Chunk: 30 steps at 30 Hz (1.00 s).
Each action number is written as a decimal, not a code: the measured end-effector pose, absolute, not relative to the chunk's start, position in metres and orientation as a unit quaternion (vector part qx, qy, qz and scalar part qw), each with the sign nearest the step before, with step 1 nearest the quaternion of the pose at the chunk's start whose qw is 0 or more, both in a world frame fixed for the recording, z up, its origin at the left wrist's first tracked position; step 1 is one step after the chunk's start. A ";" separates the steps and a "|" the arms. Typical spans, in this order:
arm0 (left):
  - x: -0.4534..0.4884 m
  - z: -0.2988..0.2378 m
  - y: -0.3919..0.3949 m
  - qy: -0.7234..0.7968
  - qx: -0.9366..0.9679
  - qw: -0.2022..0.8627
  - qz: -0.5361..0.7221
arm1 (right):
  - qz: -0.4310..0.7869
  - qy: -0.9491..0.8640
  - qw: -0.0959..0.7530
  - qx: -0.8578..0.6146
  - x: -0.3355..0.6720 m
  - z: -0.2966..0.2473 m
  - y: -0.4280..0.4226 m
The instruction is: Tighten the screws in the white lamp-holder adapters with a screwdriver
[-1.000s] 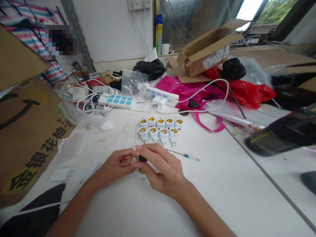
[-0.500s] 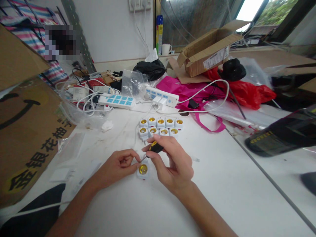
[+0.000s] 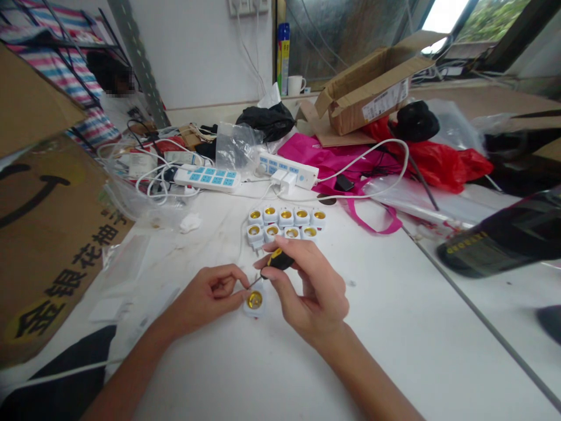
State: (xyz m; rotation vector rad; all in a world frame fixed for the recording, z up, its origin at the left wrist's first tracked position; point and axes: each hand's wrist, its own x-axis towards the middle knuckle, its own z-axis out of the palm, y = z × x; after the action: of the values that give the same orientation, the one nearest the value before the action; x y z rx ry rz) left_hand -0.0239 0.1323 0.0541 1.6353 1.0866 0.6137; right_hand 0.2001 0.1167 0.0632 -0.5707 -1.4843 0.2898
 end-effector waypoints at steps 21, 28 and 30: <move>-0.021 0.055 0.126 0.447 0.693 0.527 0.207 | 0.178 -0.714 0.622 -0.270 0.205 0.066 0.117; -0.021 0.056 0.127 0.440 0.697 0.523 0.217 | 0.155 -0.725 0.625 -0.244 0.204 0.066 0.116; -0.023 0.057 0.128 0.436 0.700 0.519 0.224 | 0.156 -0.722 0.626 -0.250 0.204 0.063 0.117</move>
State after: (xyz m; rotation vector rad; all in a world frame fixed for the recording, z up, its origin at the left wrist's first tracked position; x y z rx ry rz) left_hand -0.0226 0.1281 0.0569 1.6784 1.0459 0.5383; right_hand 0.2039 0.1166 0.0635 -0.5727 -1.6574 0.3589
